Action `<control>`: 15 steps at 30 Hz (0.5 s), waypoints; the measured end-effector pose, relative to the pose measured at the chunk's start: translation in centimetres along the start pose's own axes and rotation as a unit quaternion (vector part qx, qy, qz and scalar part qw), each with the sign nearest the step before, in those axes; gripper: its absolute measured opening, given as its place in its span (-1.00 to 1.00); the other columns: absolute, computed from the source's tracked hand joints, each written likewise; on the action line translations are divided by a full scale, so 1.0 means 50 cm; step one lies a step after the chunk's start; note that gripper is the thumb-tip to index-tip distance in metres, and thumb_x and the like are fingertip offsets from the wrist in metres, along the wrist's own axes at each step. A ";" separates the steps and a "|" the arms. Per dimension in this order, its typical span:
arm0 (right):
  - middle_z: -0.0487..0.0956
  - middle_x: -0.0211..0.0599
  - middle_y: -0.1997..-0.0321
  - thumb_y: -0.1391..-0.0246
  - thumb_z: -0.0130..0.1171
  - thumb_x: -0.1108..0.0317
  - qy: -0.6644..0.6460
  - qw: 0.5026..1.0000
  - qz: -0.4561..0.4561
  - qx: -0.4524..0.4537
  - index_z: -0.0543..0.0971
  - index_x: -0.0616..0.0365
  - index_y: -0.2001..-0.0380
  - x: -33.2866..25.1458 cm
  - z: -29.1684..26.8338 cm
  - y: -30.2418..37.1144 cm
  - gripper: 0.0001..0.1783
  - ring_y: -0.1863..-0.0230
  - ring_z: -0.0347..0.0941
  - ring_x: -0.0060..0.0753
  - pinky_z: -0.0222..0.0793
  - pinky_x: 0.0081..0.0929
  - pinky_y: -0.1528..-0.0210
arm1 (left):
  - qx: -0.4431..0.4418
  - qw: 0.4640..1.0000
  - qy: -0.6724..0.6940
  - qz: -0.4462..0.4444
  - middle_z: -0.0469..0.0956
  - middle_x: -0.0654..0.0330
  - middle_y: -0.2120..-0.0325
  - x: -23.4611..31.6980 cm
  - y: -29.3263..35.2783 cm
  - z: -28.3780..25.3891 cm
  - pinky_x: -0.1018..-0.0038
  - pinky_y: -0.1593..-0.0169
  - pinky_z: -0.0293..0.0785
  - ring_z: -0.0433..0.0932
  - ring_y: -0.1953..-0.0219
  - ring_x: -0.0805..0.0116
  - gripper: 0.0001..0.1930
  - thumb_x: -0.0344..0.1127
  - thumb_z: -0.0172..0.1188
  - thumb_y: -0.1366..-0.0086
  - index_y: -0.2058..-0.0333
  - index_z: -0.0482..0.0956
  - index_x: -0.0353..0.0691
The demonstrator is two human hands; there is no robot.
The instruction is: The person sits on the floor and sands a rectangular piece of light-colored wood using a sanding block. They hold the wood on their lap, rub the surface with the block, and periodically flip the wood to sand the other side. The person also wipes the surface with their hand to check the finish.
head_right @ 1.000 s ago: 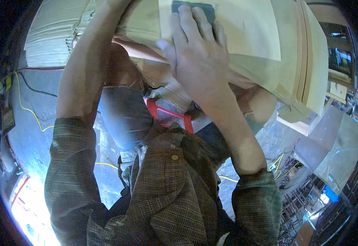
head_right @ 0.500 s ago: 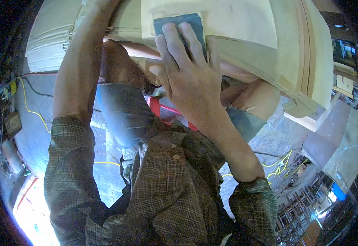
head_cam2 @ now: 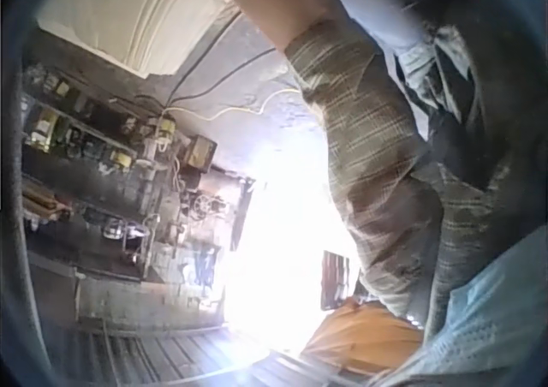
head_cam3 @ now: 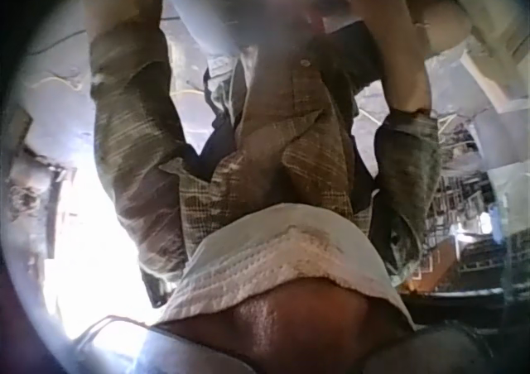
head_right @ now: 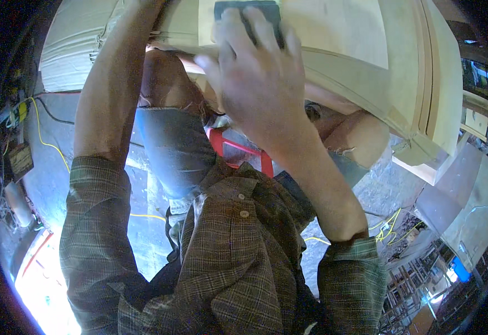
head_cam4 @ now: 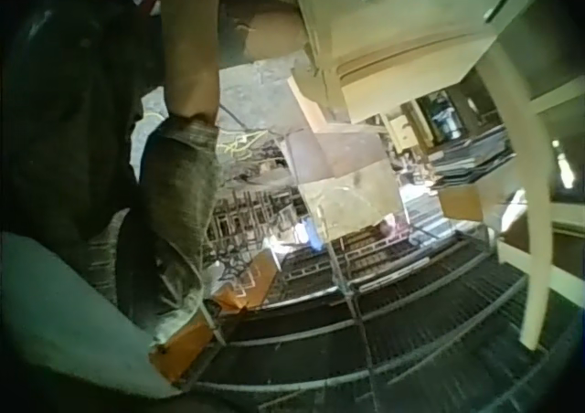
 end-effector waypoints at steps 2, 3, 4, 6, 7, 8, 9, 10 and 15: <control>0.46 -0.27 -0.10 -0.04 0.12 0.25 -0.007 0.999 -0.008 0.031 0.54 0.15 0.10 0.001 0.002 0.029 -0.65 -0.11 0.35 -0.19 0.22 -0.24 -0.09 | 0.003 1.000 -0.008 0.001 0.22 -0.02 -0.23 0.005 0.010 0.003 0.06 -0.33 -0.10 0.11 -0.30 0.00 -0.46 -0.02 -0.27 -0.35 -0.20 0.27 -0.19; 0.45 -0.27 -0.11 -0.04 0.12 0.24 0.003 1.000 -0.014 0.026 0.54 0.14 0.09 0.006 0.005 0.019 -0.64 -0.12 0.35 -0.19 0.22 -0.23 -0.08 | -0.001 1.000 -0.015 -0.008 0.22 -0.02 -0.23 0.002 0.004 -0.001 0.06 -0.33 -0.09 0.11 -0.30 0.00 -0.45 -0.02 -0.27 -0.35 -0.20 0.26 -0.20; 0.45 -0.27 -0.12 -0.04 0.13 0.24 0.013 0.999 -0.020 0.022 0.53 0.14 0.08 0.013 0.006 -0.003 -0.63 -0.13 0.34 -0.19 0.23 -0.22 -0.07 | -0.005 1.000 -0.024 -0.018 0.22 -0.02 -0.23 -0.002 -0.006 -0.009 0.06 -0.33 -0.09 0.10 -0.31 0.01 -0.45 -0.02 -0.27 -0.35 -0.20 0.26 -0.20; 0.44 -0.28 -0.14 -0.05 0.12 0.23 0.039 0.999 -0.008 -0.012 0.52 0.13 0.04 0.020 0.005 -0.026 -0.60 -0.15 0.33 -0.19 0.23 -0.21 -0.07 | -0.011 1.000 -0.015 -0.015 0.22 -0.02 -0.23 0.008 -0.005 0.004 0.07 -0.33 -0.08 0.10 -0.31 0.01 -0.45 -0.03 -0.27 -0.35 -0.20 0.25 -0.20; 0.43 -0.29 -0.15 -0.06 0.12 0.22 0.050 0.998 -0.002 -0.034 0.50 0.12 0.02 0.025 0.009 -0.038 -0.58 -0.16 0.33 -0.20 0.23 -0.20 -0.07 | -0.005 1.000 -0.010 -0.008 0.23 -0.02 -0.22 0.010 -0.005 0.012 0.06 -0.33 -0.07 0.11 -0.30 0.01 -0.45 -0.03 -0.27 -0.35 -0.20 0.25 -0.20; 0.42 -0.30 -0.17 -0.06 0.12 0.21 0.054 0.997 -0.004 -0.053 0.49 0.12 -0.01 0.025 0.016 -0.051 -0.56 -0.16 0.32 -0.20 0.23 -0.20 -0.07 | 0.005 1.000 -0.014 -0.006 0.23 -0.02 -0.22 0.001 -0.006 0.009 0.06 -0.33 -0.06 0.11 -0.30 0.01 -0.46 -0.04 -0.27 -0.35 -0.20 0.25 -0.20; 0.42 -0.30 -0.17 -0.06 0.11 0.20 0.054 0.998 -0.016 -0.036 0.49 0.11 -0.02 0.020 0.015 -0.037 -0.56 -0.17 0.32 -0.19 0.22 -0.19 -0.08 | -0.008 1.000 -0.027 -0.010 0.24 -0.02 -0.22 -0.003 -0.005 0.003 0.06 -0.33 -0.06 0.12 -0.30 0.01 -0.46 -0.04 -0.28 -0.35 -0.20 0.25 -0.21; 0.42 -0.30 -0.17 -0.07 0.11 0.18 0.053 0.998 -0.028 -0.019 0.49 0.10 -0.03 0.015 0.010 0.003 -0.55 -0.17 0.32 -0.18 0.22 -0.19 -0.08 | -0.022 0.999 -0.040 -0.015 0.24 -0.02 -0.22 -0.001 -0.005 0.002 0.06 -0.32 -0.06 0.12 -0.30 0.01 -0.46 -0.04 -0.28 -0.35 -0.20 0.25 -0.21; 0.40 -0.26 -0.19 -0.08 0.10 0.13 0.037 0.998 -0.049 0.032 0.47 0.12 -0.05 0.027 0.020 -0.019 -0.52 -0.21 0.27 -0.13 0.19 -0.14 -0.09 | 0.006 1.000 -0.004 -0.004 0.27 -0.02 -0.19 0.014 0.000 -0.007 0.04 -0.31 -0.04 0.13 -0.29 -0.02 -0.46 -0.05 -0.28 -0.35 -0.19 0.26 -0.22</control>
Point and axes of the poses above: each hand's wrist, its own y-axis away from the middle knuckle, its own z-axis out of the palm, x = y × z, the point moved 4 cm from there along -y, towards the middle knuckle
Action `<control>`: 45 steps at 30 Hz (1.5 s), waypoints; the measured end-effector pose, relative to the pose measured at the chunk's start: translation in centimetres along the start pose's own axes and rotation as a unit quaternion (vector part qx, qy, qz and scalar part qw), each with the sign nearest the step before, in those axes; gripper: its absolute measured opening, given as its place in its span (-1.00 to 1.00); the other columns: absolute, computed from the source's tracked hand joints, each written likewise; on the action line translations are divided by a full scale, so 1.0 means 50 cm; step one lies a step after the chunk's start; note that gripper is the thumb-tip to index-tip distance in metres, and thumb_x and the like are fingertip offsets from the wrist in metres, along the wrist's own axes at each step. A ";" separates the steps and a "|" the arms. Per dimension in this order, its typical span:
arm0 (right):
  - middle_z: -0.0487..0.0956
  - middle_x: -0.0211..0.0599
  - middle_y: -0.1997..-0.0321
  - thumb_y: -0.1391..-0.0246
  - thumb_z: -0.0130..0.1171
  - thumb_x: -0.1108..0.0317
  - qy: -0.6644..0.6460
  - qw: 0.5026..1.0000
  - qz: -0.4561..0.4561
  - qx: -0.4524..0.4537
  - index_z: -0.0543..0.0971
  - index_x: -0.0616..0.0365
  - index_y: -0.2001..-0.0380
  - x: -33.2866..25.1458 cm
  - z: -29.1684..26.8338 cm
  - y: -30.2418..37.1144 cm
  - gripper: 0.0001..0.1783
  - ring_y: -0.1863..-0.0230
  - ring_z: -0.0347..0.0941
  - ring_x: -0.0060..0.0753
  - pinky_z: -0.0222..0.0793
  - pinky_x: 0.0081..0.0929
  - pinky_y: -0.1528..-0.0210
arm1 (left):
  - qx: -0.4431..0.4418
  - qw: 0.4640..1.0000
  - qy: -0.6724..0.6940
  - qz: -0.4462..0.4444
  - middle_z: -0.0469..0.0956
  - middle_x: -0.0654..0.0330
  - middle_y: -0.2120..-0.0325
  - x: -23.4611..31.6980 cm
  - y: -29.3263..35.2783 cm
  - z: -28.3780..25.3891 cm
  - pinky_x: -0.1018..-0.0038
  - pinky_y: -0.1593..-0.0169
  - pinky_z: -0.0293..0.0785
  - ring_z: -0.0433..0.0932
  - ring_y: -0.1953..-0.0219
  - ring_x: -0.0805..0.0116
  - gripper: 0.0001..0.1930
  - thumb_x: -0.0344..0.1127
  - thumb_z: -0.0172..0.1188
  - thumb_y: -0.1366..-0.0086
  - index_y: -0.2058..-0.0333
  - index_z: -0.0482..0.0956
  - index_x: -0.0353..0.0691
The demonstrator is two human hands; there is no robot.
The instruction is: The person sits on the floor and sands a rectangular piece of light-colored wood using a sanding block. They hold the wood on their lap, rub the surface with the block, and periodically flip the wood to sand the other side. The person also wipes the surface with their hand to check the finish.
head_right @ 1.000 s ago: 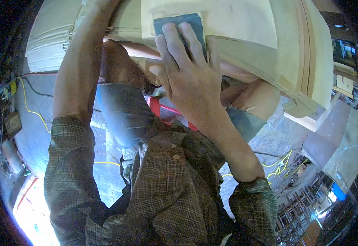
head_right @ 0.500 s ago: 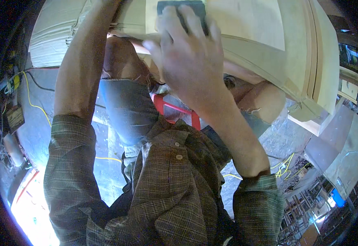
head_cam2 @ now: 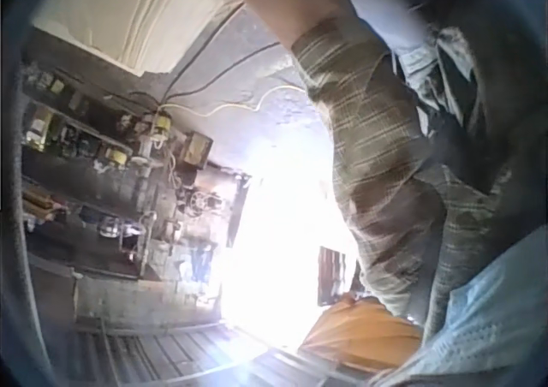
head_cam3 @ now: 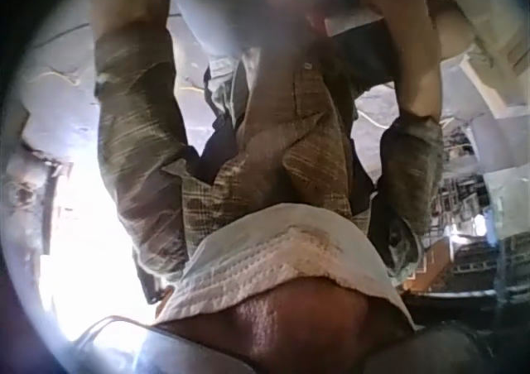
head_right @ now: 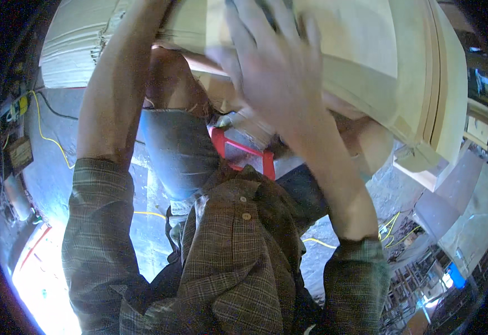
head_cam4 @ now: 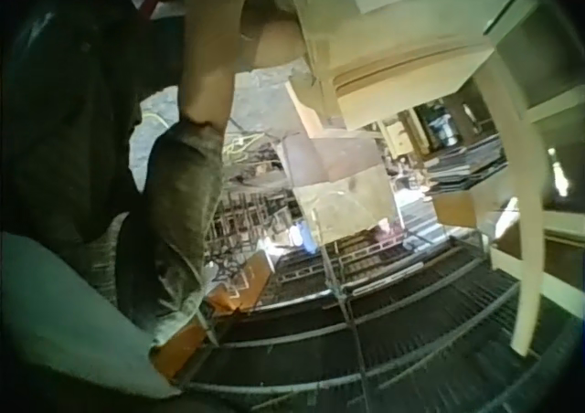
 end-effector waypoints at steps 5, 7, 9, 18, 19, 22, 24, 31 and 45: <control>0.39 -0.26 -0.19 -0.06 0.11 0.14 -0.042 0.999 0.024 -0.009 0.47 0.12 -0.04 -0.003 -0.001 0.030 -0.51 -0.20 0.27 -0.12 0.18 -0.15 -0.11 | 0.012 1.000 -0.024 0.015 0.30 -0.03 -0.17 -0.016 -0.003 0.021 0.06 -0.32 -0.05 0.16 -0.27 -0.02 -0.46 -0.05 -0.27 -0.35 -0.19 0.26 -0.23; 0.39 -0.26 -0.19 -0.06 0.12 0.13 -0.048 0.998 0.017 -0.028 0.47 0.12 -0.05 0.004 -0.008 0.029 -0.50 -0.20 0.27 -0.10 0.18 -0.14 -0.12 | 0.007 1.000 -0.002 0.009 0.29 -0.03 -0.18 -0.020 -0.008 0.020 0.07 -0.32 -0.06 0.15 -0.28 -0.01 -0.46 -0.05 -0.27 -0.35 -0.19 0.27 -0.22; 0.38 -0.26 -0.20 -0.05 0.12 0.13 -0.069 0.995 0.047 -0.056 0.47 0.12 -0.04 0.008 0.006 -0.005 -0.50 -0.20 0.27 -0.08 0.18 -0.15 -0.12 | -0.001 0.999 0.027 0.023 0.29 -0.03 -0.18 -0.026 -0.020 0.012 0.09 -0.33 -0.08 0.15 -0.28 0.00 -0.47 -0.05 -0.26 -0.35 -0.18 0.28 -0.22; 0.43 -0.28 -0.12 0.02 0.16 0.10 -0.077 0.995 0.056 0.005 0.51 0.16 0.03 0.004 0.007 -0.001 -0.50 -0.16 0.28 -0.15 0.17 -0.15 -0.08 | 0.003 1.000 0.003 0.015 0.30 0.00 -0.18 -0.019 -0.006 0.014 0.10 -0.33 -0.07 0.16 -0.28 0.01 -0.47 -0.03 -0.25 -0.34 -0.18 0.28 -0.19; 0.42 -0.26 -0.14 -0.03 0.12 0.14 -0.094 0.992 0.079 -0.013 0.48 0.15 -0.03 0.012 0.013 -0.019 -0.50 -0.19 0.28 -0.11 0.16 -0.16 -0.13 | -0.007 1.000 0.001 0.024 0.29 0.01 -0.19 -0.016 -0.011 0.014 0.10 -0.33 -0.07 0.16 -0.28 0.01 -0.47 -0.03 -0.25 -0.34 -0.19 0.27 -0.18; 0.43 -0.29 -0.07 0.12 0.24 0.03 -0.067 0.996 0.041 0.042 0.55 0.15 0.11 -0.019 0.015 0.034 -0.46 -0.12 0.29 -0.14 0.15 -0.04 -0.04 | 0.007 0.998 -0.051 0.040 0.27 0.01 -0.20 -0.042 -0.006 0.029 0.08 -0.32 -0.07 0.16 -0.28 0.02 -0.46 -0.03 -0.26 -0.35 -0.20 0.25 -0.18; 0.44 -0.31 -0.06 0.10 0.22 0.02 -0.050 0.998 0.033 0.011 0.54 0.15 0.09 -0.018 -0.003 0.061 -0.45 -0.12 0.28 -0.15 0.15 -0.05 -0.07 | -0.004 1.000 -0.025 0.008 0.25 0.02 -0.21 -0.025 -0.002 0.022 0.08 -0.33 -0.09 0.14 -0.29 0.03 -0.45 -0.02 -0.27 -0.35 -0.21 0.24 -0.18; 0.42 -0.23 -0.14 -0.03 0.17 0.15 -0.068 0.995 0.063 0.026 0.49 0.18 -0.01 -0.018 0.002 0.034 -0.50 -0.20 0.28 -0.08 0.15 -0.10 -0.16 | -0.028 0.999 -0.030 0.005 0.22 0.03 -0.24 -0.018 -0.012 0.024 0.09 -0.34 -0.13 0.08 -0.32 0.08 -0.44 -0.01 -0.29 -0.35 -0.24 0.21 -0.17; 0.31 0.00 -0.23 -0.09 0.08 0.06 -0.038 0.997 0.062 0.001 0.37 0.32 -0.10 0.013 -0.013 0.070 -0.37 -0.26 0.18 0.08 0.07 0.05 -0.25 | 0.000 1.000 0.006 -0.007 0.24 -0.03 -0.21 -0.016 -0.003 0.019 0.06 -0.34 -0.14 0.09 -0.31 0.02 -0.44 -0.02 -0.29 -0.35 -0.23 0.22 -0.16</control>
Point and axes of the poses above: each hand's wrist, its own y-axis away from the middle knuckle, its own z-axis out of the palm, x = y × z, the point moved 4 cm from there along -y, towards the middle knuckle
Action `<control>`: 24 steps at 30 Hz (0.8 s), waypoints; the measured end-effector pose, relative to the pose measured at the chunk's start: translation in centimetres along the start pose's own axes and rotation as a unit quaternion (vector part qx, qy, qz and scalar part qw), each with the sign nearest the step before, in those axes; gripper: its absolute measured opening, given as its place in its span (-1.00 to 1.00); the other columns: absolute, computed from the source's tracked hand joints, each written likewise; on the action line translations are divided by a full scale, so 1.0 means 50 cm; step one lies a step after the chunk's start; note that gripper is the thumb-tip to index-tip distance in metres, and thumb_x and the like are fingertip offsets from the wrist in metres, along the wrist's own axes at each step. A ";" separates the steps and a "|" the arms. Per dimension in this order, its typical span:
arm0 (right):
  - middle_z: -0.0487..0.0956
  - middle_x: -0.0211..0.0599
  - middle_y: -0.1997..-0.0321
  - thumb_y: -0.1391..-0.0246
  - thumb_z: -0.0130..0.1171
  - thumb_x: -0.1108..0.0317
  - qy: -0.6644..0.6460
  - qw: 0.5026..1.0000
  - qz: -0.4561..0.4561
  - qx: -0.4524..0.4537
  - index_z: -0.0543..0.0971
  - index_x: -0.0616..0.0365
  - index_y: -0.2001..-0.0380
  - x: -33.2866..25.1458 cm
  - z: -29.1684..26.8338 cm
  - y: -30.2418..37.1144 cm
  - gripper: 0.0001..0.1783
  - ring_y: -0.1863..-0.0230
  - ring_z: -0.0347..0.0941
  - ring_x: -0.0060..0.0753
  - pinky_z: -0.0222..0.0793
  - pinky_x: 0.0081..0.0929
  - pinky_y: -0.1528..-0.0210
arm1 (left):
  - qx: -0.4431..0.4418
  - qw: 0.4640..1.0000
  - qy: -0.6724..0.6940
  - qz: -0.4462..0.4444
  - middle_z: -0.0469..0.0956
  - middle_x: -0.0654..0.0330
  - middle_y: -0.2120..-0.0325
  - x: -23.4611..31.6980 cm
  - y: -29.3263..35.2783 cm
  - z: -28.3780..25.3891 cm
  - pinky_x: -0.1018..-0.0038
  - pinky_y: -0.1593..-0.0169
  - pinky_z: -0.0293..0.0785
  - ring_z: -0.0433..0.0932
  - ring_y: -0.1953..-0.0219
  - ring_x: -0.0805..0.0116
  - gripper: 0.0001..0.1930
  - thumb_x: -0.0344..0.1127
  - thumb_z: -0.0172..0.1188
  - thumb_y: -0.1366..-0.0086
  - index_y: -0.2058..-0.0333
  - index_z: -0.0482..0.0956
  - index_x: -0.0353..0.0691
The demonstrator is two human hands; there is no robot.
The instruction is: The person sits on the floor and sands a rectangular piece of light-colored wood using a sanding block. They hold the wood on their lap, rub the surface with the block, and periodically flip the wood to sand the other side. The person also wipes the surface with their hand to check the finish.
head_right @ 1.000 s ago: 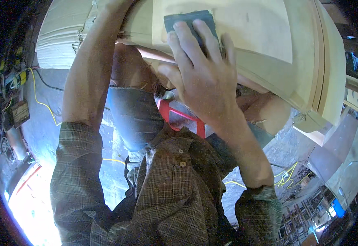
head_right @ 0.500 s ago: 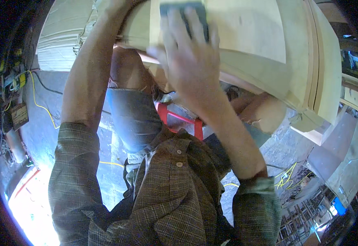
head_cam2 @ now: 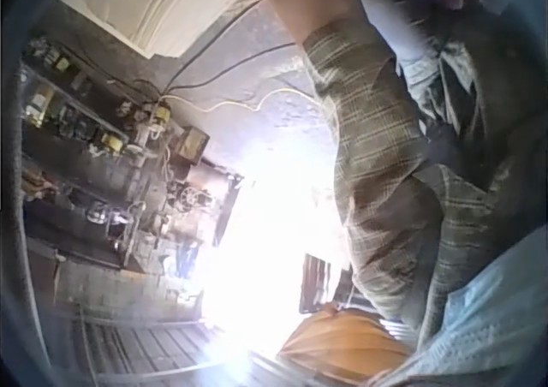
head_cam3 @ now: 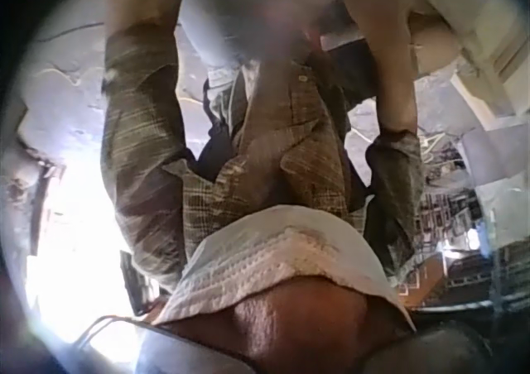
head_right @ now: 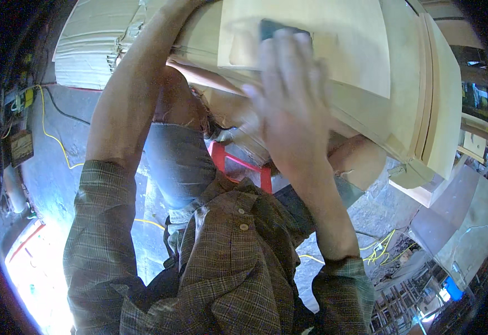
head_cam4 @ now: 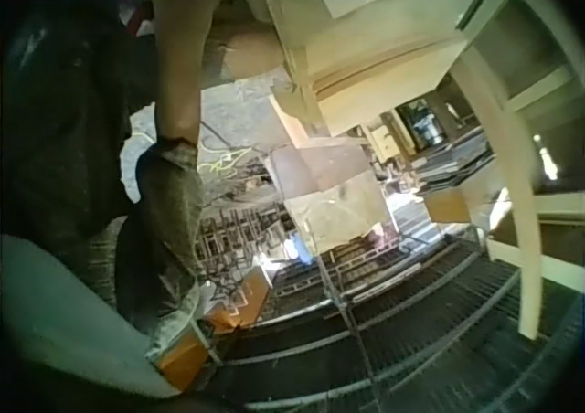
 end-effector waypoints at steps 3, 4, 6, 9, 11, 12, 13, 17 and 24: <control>0.27 -0.01 -0.25 -0.04 0.11 -0.04 -0.017 1.000 -0.015 -0.017 0.33 0.30 -0.14 -0.011 0.019 -0.007 -0.27 -0.28 0.15 0.06 0.06 0.07 -0.23 | 0.022 0.999 0.027 0.038 0.27 -0.01 -0.19 -0.017 -0.009 0.014 0.05 -0.33 -0.09 0.12 -0.30 0.00 -0.46 -0.02 -0.26 -0.34 -0.21 0.25 -0.17; 0.26 -0.02 -0.26 -0.02 0.12 -0.08 -0.027 0.999 -0.018 -0.017 0.32 0.30 -0.15 -0.013 0.017 -0.012 -0.23 -0.28 0.14 0.06 0.05 0.08 -0.23 | 0.032 0.997 0.037 0.057 0.28 -0.01 -0.19 -0.030 -0.012 0.018 0.05 -0.32 -0.07 0.12 -0.29 0.00 -0.46 -0.02 -0.25 -0.34 -0.20 0.26 -0.17; 0.27 -0.02 -0.25 0.03 0.13 -0.16 -0.018 0.999 -0.023 -0.025 0.33 0.29 -0.13 -0.010 0.017 -0.030 -0.17 -0.27 0.15 0.05 0.04 0.12 -0.20 | 0.023 0.999 0.012 0.027 0.31 -0.05 -0.16 -0.006 0.003 -0.001 0.05 -0.31 -0.04 0.15 -0.28 -0.01 -0.47 -0.04 -0.23 -0.34 -0.18 0.28 -0.18; 0.28 -0.03 -0.23 0.10 0.15 -0.22 -0.031 0.999 -0.028 -0.020 0.34 0.29 -0.12 -0.009 0.020 -0.032 -0.11 -0.25 0.16 0.04 0.03 0.15 -0.17 | 0.015 1.000 -0.003 0.004 0.33 -0.08 -0.14 0.009 0.008 -0.015 0.06 -0.30 -0.02 0.18 -0.25 -0.03 -0.49 -0.05 -0.21 -0.34 -0.17 0.29 -0.19; 0.29 -0.04 -0.22 0.14 0.17 -0.25 -0.031 0.999 -0.032 -0.026 0.34 0.29 -0.12 -0.013 0.019 -0.029 -0.08 -0.25 0.15 0.03 0.02 0.16 -0.17 | 0.025 1.000 -0.012 0.007 0.34 -0.07 -0.13 0.004 0.007 -0.010 0.06 -0.30 -0.01 0.20 -0.24 -0.04 -0.50 -0.07 -0.21 -0.34 -0.16 0.30 -0.19; 0.29 -0.05 -0.21 0.16 0.17 -0.27 -0.022 0.998 -0.035 -0.037 0.34 0.29 -0.12 -0.019 0.010 -0.020 -0.06 -0.25 0.15 0.02 0.02 0.16 -0.17 | 0.037 0.999 -0.018 0.016 0.35 -0.06 -0.13 -0.001 0.006 -0.002 0.06 -0.30 -0.01 0.21 -0.24 -0.04 -0.50 -0.07 -0.21 -0.34 -0.16 0.30 -0.19; 0.30 -0.05 -0.21 0.17 0.18 -0.28 -0.013 0.998 -0.037 -0.047 0.34 0.30 -0.11 -0.022 0.008 -0.018 -0.05 -0.25 0.15 0.01 0.01 0.17 -0.17 | 0.048 0.998 -0.025 0.025 0.35 -0.05 -0.12 -0.007 0.004 0.003 0.06 -0.30 -0.01 0.22 -0.23 -0.04 -0.50 -0.08 -0.21 -0.34 -0.16 0.30 -0.19; 0.34 -0.07 -0.18 0.16 0.22 -0.25 -0.005 0.999 -0.043 -0.028 0.35 0.28 -0.12 -0.011 0.033 -0.097 -0.07 -0.29 0.13 0.06 -0.03 0.10 -0.23 | 0.040 0.998 0.006 0.038 0.36 -0.04 -0.12 -0.003 -0.002 -0.004 0.06 -0.29 0.01 0.23 -0.22 -0.05 -0.52 -0.09 -0.21 -0.34 -0.14 0.32 -0.20; 0.31 0.00 -0.23 0.07 0.09 -0.30 -0.004 0.996 -0.064 -0.065 0.35 0.32 -0.12 -0.009 0.000 -0.056 -0.08 -0.29 0.14 0.06 -0.03 0.04 -0.26 | 0.040 0.998 -0.024 0.038 0.36 -0.03 -0.12 0.005 0.006 -0.008 0.05 -0.28 0.01 0.22 -0.23 -0.04 -0.52 -0.08 -0.23 -0.34 -0.13 0.33 -0.20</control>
Point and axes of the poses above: each hand's wrist, its own y-axis away from the middle knuckle, its own z-axis out of the palm, x = y × z, the point moved 4 cm from there along -y, towards the middle knuckle
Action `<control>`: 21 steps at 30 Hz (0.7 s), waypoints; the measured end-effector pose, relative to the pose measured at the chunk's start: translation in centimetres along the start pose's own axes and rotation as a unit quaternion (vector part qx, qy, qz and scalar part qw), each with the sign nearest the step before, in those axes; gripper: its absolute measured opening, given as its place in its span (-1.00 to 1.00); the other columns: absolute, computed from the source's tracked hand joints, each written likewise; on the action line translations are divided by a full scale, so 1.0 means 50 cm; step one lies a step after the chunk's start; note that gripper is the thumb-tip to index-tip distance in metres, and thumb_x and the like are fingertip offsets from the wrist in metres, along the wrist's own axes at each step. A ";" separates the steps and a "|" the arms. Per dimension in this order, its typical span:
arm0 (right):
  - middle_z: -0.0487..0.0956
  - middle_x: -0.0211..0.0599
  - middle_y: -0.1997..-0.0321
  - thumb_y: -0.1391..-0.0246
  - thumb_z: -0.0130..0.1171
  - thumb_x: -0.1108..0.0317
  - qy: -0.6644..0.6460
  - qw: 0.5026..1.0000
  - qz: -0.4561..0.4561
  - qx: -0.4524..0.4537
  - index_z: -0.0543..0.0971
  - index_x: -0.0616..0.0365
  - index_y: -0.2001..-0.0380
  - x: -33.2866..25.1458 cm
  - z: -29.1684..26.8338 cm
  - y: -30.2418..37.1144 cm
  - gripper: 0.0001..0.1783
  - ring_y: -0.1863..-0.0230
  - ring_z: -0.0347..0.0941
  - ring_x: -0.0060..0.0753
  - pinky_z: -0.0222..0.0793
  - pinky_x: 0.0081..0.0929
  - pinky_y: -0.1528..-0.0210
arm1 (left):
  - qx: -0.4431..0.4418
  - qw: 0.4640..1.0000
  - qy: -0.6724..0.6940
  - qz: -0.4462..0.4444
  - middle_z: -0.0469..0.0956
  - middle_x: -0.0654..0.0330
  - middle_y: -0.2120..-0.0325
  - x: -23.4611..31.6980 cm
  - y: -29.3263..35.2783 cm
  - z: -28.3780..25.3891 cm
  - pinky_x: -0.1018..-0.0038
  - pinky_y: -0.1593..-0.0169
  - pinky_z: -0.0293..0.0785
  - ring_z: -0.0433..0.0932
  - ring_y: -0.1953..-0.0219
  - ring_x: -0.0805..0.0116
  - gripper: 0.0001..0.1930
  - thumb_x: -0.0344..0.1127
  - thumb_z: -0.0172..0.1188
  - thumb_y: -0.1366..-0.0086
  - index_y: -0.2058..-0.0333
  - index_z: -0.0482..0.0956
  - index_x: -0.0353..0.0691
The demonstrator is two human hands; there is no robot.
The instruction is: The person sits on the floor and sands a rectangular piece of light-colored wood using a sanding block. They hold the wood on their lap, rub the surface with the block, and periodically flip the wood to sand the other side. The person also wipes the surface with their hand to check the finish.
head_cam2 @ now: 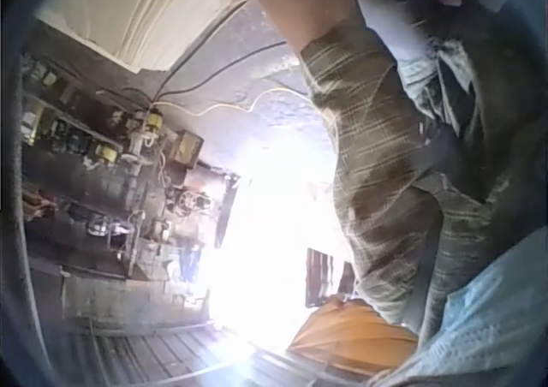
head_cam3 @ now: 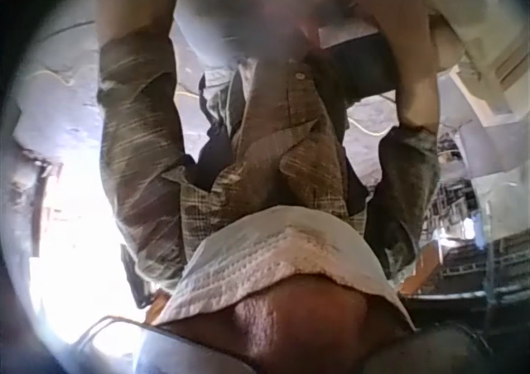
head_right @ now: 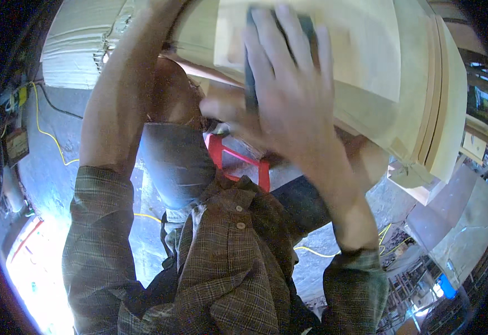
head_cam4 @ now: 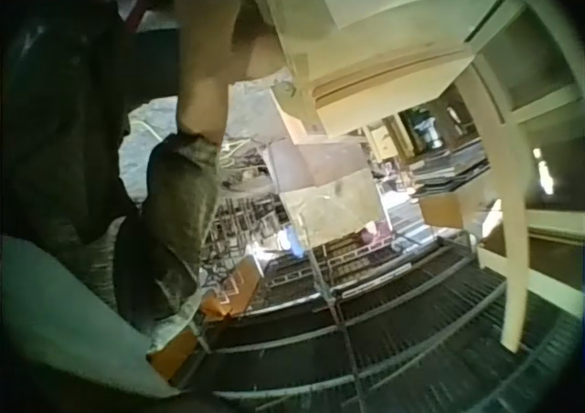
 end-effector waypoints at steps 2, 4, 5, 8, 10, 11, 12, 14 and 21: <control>0.28 0.03 -0.26 0.05 0.04 -0.34 -0.006 1.000 0.010 -0.007 0.33 0.33 -0.14 0.021 0.022 -0.057 -0.05 -0.32 0.10 0.12 -0.04 0.06 -0.27 | -0.003 1.000 0.020 -0.010 0.35 -0.02 -0.13 0.002 -0.001 0.000 0.06 -0.29 -0.01 0.20 -0.24 -0.03 -0.51 -0.08 -0.24 -0.34 -0.14 0.32 -0.19; 0.30 0.03 -0.22 0.11 -0.08 -0.49 -0.035 0.999 -0.008 0.033 0.39 0.34 -0.05 0.011 0.035 -0.025 0.03 -0.28 0.16 0.04 0.00 0.03 -0.26 | -0.009 1.000 0.014 -0.015 0.33 -0.02 -0.15 -0.004 0.001 0.004 0.07 -0.31 -0.04 0.18 -0.26 -0.02 -0.50 -0.07 -0.25 -0.34 -0.16 0.30 -0.18; 0.31 0.04 -0.21 0.11 -0.08 -0.49 -0.049 0.998 -0.014 0.022 0.39 0.34 -0.05 0.001 0.022 0.008 0.03 -0.26 0.18 0.03 0.02 0.01 -0.25 | -0.015 1.000 0.004 -0.024 0.32 -0.01 -0.15 -0.008 -0.004 -0.003 0.08 -0.31 -0.04 0.17 -0.27 -0.02 -0.50 -0.07 -0.25 -0.35 -0.17 0.30 -0.18; 0.30 0.08 -0.22 0.02 -0.01 -0.34 -0.063 0.997 -0.031 0.012 0.34 0.35 -0.11 0.002 0.010 0.037 -0.06 -0.24 0.20 0.08 0.04 0.00 -0.25 | -0.037 0.999 -0.003 -0.039 0.30 0.00 -0.17 0.007 0.002 -0.005 0.09 -0.32 -0.06 0.16 -0.28 -0.01 -0.49 -0.07 -0.26 -0.35 -0.18 0.28 -0.18; 0.27 0.11 -0.25 -0.09 0.01 -0.15 -0.067 0.996 -0.039 0.036 0.28 0.33 -0.18 0.021 0.018 -0.016 -0.19 -0.28 0.15 0.16 0.01 0.00 -0.28 | -0.044 0.998 0.009 -0.040 0.30 0.01 -0.18 0.011 -0.002 -0.006 0.09 -0.32 -0.06 0.16 -0.28 0.00 -0.48 -0.07 -0.27 -0.35 -0.19 0.27 -0.17; 0.27 0.09 -0.26 -0.08 0.03 -0.12 -0.104 0.994 -0.027 0.032 0.28 0.30 -0.18 0.031 0.027 -0.054 -0.22 -0.28 0.15 0.17 0.01 -0.01 -0.28 | -0.037 0.999 0.005 -0.038 0.30 0.01 -0.18 0.005 -0.006 -0.003 0.09 -0.32 -0.06 0.15 -0.28 0.01 -0.48 -0.06 -0.27 -0.35 -0.19 0.27 -0.17; 0.27 0.08 -0.26 -0.07 0.04 -0.10 -0.095 0.995 -0.024 0.036 0.29 0.30 -0.17 0.027 0.023 -0.045 -0.23 -0.28 0.15 0.15 0.01 -0.01 -0.28 | -0.030 0.999 0.001 -0.035 0.30 0.02 -0.18 0.000 -0.006 0.004 0.10 -0.32 -0.06 0.15 -0.28 0.02 -0.48 -0.06 -0.28 -0.35 -0.19 0.27 -0.16; 0.27 0.05 -0.26 -0.06 0.05 -0.07 -0.083 0.995 -0.024 0.047 0.30 0.30 -0.16 0.010 0.023 -0.009 -0.25 -0.28 0.16 0.11 0.01 -0.01 -0.28 | -0.025 0.999 -0.009 -0.033 0.29 0.04 -0.19 -0.009 -0.011 0.001 0.10 -0.33 -0.07 0.14 -0.29 0.03 -0.48 -0.05 -0.28 -0.35 -0.20 0.27 -0.15; 0.26 0.07 -0.26 0.07 0.13 -0.21 -0.062 0.998 -0.005 0.022 0.28 0.34 -0.16 0.012 0.019 -0.024 -0.08 -0.32 0.11 0.10 -0.02 0.03 -0.28 | -0.032 0.999 0.010 -0.031 0.28 0.07 -0.20 -0.003 -0.009 0.002 0.11 -0.34 -0.09 0.14 -0.30 0.08 -0.47 -0.03 -0.28 -0.35 -0.20 0.29 -0.13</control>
Point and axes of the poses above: each hand's wrist, its own y-axis away from the middle knuckle, its own z-axis out of the palm, x = y × z, the point moved 4 cm from there along -y, towards the middle knuckle
